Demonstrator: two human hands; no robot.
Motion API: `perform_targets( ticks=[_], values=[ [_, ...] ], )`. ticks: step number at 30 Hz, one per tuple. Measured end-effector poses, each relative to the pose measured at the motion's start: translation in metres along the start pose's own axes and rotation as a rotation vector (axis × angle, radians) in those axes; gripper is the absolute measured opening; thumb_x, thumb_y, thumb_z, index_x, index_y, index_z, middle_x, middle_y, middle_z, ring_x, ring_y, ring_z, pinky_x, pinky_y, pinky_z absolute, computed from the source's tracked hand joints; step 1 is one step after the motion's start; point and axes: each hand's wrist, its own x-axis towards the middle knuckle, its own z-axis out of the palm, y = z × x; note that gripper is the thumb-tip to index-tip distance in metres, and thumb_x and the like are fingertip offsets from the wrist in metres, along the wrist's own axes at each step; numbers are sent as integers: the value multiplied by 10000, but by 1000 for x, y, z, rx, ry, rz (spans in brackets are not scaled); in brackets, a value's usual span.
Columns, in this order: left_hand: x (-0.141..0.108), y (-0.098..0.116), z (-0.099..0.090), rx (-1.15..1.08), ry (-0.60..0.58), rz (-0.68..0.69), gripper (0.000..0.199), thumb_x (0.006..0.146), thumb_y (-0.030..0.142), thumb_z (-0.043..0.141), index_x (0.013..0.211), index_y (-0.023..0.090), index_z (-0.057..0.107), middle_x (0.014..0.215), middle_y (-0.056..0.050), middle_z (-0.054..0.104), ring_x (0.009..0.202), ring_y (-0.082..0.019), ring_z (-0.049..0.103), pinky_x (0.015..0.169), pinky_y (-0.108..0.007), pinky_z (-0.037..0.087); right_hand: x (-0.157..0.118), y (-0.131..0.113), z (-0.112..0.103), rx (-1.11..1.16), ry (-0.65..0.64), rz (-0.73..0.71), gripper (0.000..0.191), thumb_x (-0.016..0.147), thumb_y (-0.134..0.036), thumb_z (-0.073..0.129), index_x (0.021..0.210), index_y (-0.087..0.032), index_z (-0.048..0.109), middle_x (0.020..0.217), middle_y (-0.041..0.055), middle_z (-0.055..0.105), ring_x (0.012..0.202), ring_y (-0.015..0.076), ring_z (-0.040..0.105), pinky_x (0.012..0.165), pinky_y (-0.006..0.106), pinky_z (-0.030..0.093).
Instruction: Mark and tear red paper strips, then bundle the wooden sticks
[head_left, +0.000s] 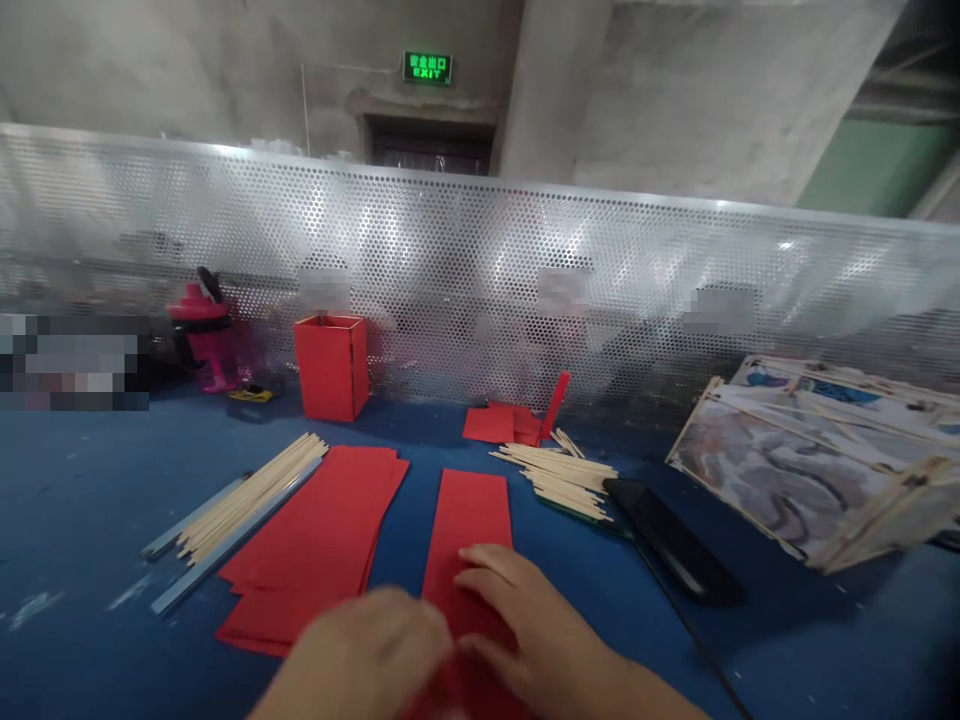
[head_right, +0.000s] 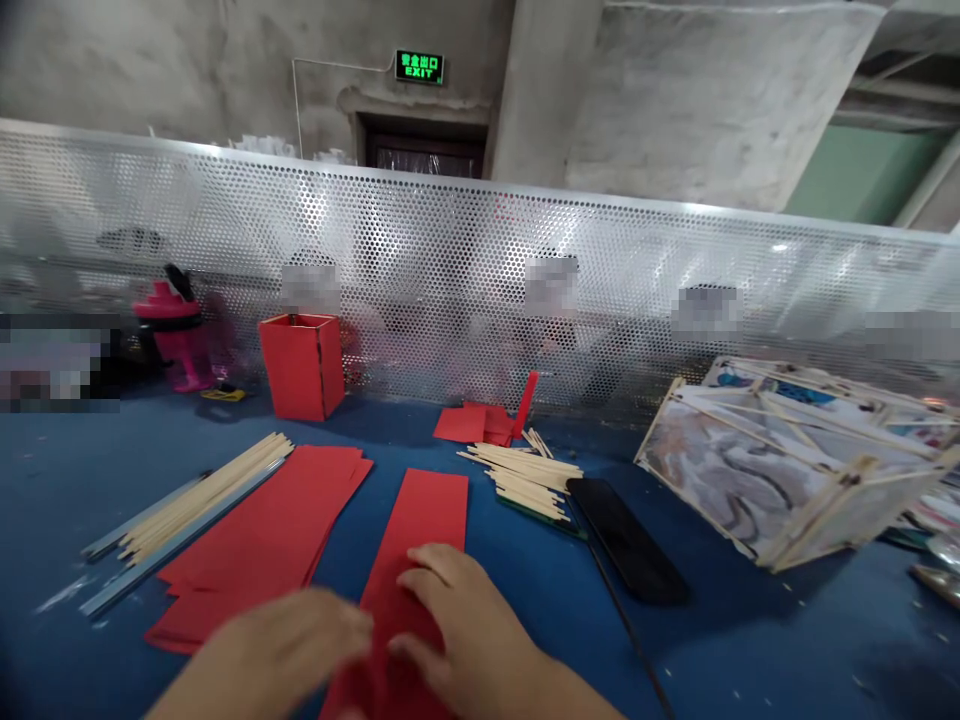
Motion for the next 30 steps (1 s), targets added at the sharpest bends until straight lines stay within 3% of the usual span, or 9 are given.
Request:
perform_targets(
  ticks=[3, 5, 8, 11, 16, 19, 22, 25, 30],
  values=[
    [2, -45, -18, 246, -116, -529, 357, 904, 396, 497, 1180, 199, 606, 1217, -109, 659, 1123, -307, 600, 929, -448, 491, 2, -2, -3, 10, -54, 85, 486, 815, -334, 661, 1275, -192, 597, 1462, 120, 466, 1339, 300, 408, 1119, 451, 330],
    [3, -72, -28, 345, -237, -714, 411, 864, 432, 512, 1134, 146, 631, 1225, -167, 642, 1122, -352, 592, 928, -485, 467, 5, -3, -6, 22, -79, 102, 495, 811, -345, 666, 1276, -188, 598, 1458, 120, 471, 1338, 300, 411, 1117, 436, 339],
    [4, -98, -34, 371, -383, -828, 425, 849, 474, 494, 990, 113, 668, 1061, -199, 687, 980, -365, 645, 828, -463, 485, 8, -2, -9, 23, -107, 88, 518, 794, -345, 679, 1269, -151, 604, 1439, 152, 484, 1324, 325, 426, 1105, 441, 355],
    [9, -104, -36, 395, -466, -809, 404, 821, 457, 542, 958, 99, 673, 1005, -204, 689, 978, -390, 633, 832, -469, 466, 10, 3, -7, 34, -102, 68, 507, 788, -352, 683, 1253, -161, 611, 1434, 154, 488, 1313, 325, 439, 1097, 443, 363],
    [20, -97, -41, 464, -553, -789, 408, 823, 447, 593, 986, 86, 690, 987, -220, 686, 975, -424, 628, 834, -527, 476, 13, 8, -6, 86, -98, 63, 479, 781, -428, 701, 1211, -225, 639, 1405, 120, 527, 1293, 302, 468, 1091, 410, 370],
    [20, -92, -43, 397, -527, -767, 407, 847, 385, 579, 1120, 98, 674, 1172, -226, 646, 1118, -416, 580, 925, -548, 459, 14, 8, -8, 79, -111, 70, 489, 773, -403, 715, 1212, -203, 642, 1395, 131, 532, 1288, 302, 473, 1088, 403, 375],
    [15, -88, -45, 184, -537, -620, 455, 863, 205, 478, 1307, 217, 574, 1401, -113, 529, 1279, -331, 490, 1050, -511, 404, 13, 9, -8, 58, -120, 46, 491, 783, -397, 705, 1225, -196, 634, 1387, 139, 537, 1283, 298, 479, 1079, 400, 388],
    [10, -85, -54, 25, -639, -542, 576, 807, 160, 481, 1374, 260, 503, 1462, -52, 451, 1332, -298, 433, 1106, -469, 361, 12, 11, -6, 56, -93, 6, 484, 808, -443, 671, 1226, -203, 630, 1385, 141, 541, 1280, 300, 484, 1071, 409, 399],
    [20, -80, -74, -32, -799, -548, 667, 764, 238, 543, 1419, 223, 420, 1498, -75, 338, 1370, -314, 343, 1111, -492, 326, 10, 10, -7, 58, -101, 21, 471, 818, -450, 653, 1210, -190, 636, 1390, 141, 538, 1281, 293, 484, 1068, 401, 406]
  ],
)
